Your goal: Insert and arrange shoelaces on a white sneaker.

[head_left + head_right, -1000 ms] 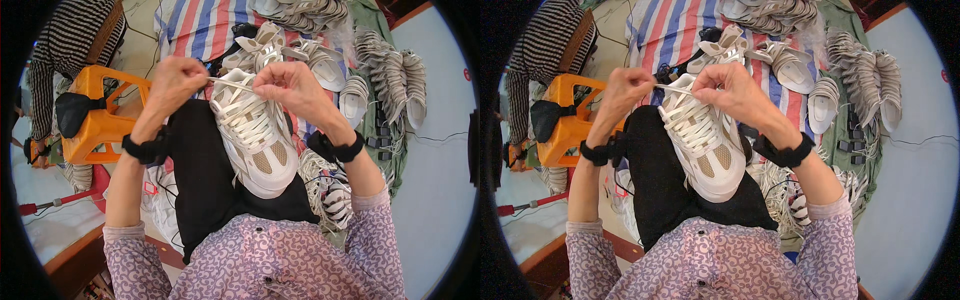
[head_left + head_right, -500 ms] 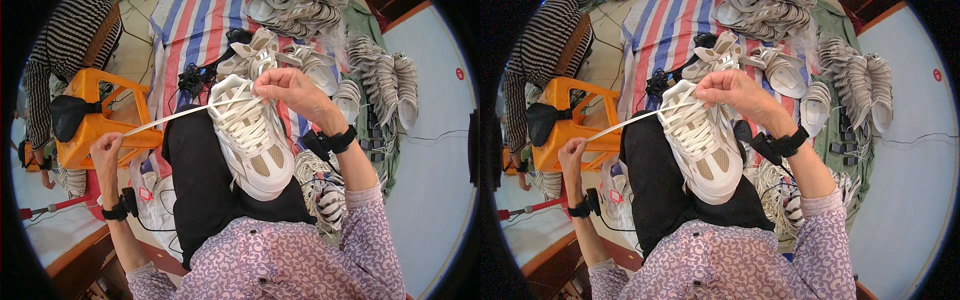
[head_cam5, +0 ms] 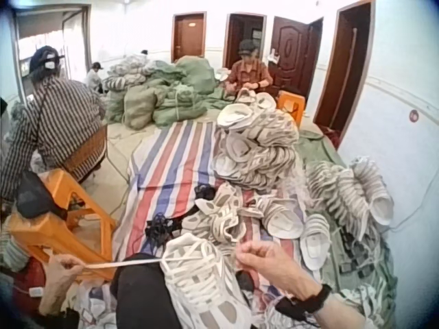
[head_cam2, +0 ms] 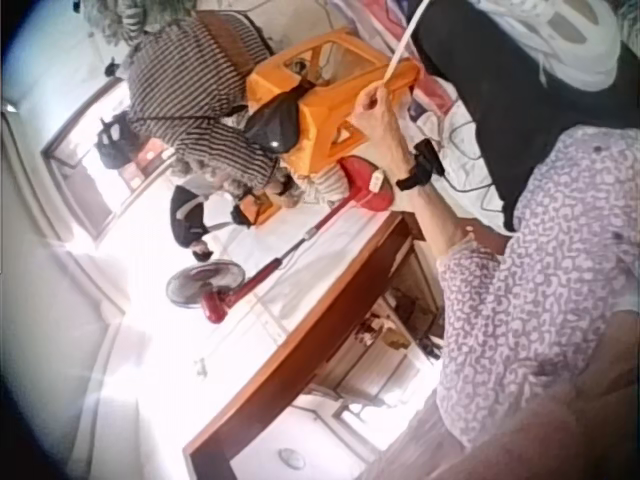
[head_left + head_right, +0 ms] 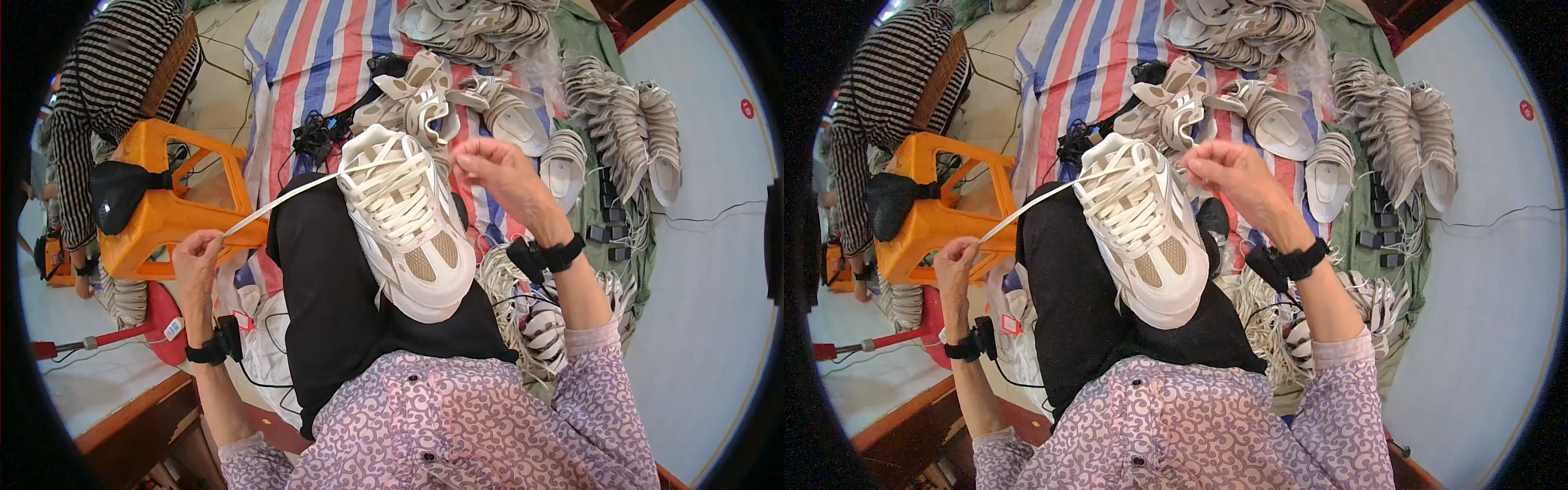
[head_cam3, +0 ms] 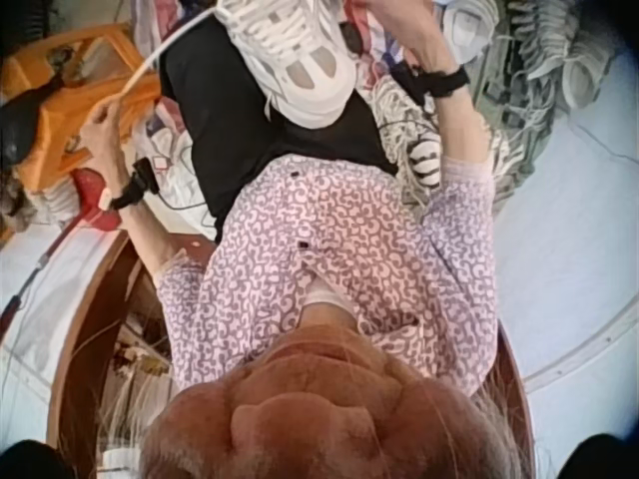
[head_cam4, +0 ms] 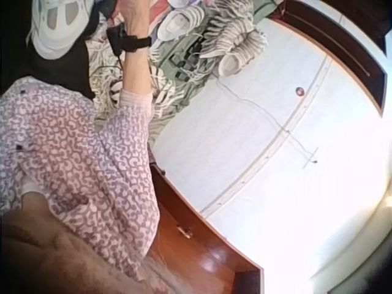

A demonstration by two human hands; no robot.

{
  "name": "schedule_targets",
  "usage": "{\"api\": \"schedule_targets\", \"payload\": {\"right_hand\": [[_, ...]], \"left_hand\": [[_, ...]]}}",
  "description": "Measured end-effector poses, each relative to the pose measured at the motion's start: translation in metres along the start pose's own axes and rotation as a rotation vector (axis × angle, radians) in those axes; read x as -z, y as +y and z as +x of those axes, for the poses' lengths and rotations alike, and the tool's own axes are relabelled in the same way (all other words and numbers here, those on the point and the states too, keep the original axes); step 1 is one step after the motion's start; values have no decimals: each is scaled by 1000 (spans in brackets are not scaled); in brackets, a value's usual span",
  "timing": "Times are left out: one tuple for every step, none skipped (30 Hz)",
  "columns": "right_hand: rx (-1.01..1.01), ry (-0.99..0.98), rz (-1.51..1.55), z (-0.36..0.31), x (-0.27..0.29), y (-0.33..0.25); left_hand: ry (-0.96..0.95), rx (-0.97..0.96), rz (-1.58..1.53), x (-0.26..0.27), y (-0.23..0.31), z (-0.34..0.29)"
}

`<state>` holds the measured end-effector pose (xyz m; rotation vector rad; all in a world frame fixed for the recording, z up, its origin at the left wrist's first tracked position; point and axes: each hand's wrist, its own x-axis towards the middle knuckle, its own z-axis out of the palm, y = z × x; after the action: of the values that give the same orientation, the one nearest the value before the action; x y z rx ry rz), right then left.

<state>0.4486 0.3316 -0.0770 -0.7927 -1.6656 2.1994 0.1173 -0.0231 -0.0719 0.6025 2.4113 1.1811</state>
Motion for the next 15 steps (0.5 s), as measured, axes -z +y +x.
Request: {"api": "schedule_targets", "payload": {"right_hand": [[4,-1,6,-8,2,11],[-40,30,-34,-17,4,21],[-85,62,-74,-28,3,29],[-134,85,-92,-37,-3,34],[-132,84,-81,-46,-8,40],[-133,104,-86,-56,-13,45],[-135,130,-90,-64,-15,48],[-130,103,-79,-69,-21,52],[-131,104,-65,-75,-26,52],[-162,110,-74,-80,-32,46],[-193,116,-83,-85,-37,40],[-185,128,-86,-89,-40,37],[-182,137,-67,-92,-39,41],[-164,126,-19,-94,-39,47],[-146,118,29,-96,-37,52]], "left_hand": [[-3,-110,51,-7,2,1],[-8,-220,103,-13,7,3],[-10,-224,110,-22,18,5],[-30,-261,26,-33,32,7],[-53,-299,-56,-46,48,9],[-133,-323,-97,-60,68,10],[-218,-348,-140,-76,90,10],[-285,-367,-135,-88,110,6],[-358,-382,-135,-101,124,5],[-360,-383,-119,-112,134,5],[-446,-351,-49,-122,143,4],[-541,-324,21,-130,151,6],[-552,-330,38,-136,154,9],[-583,-320,55,-142,155,12],[-616,-311,72,-149,156,13]]}}
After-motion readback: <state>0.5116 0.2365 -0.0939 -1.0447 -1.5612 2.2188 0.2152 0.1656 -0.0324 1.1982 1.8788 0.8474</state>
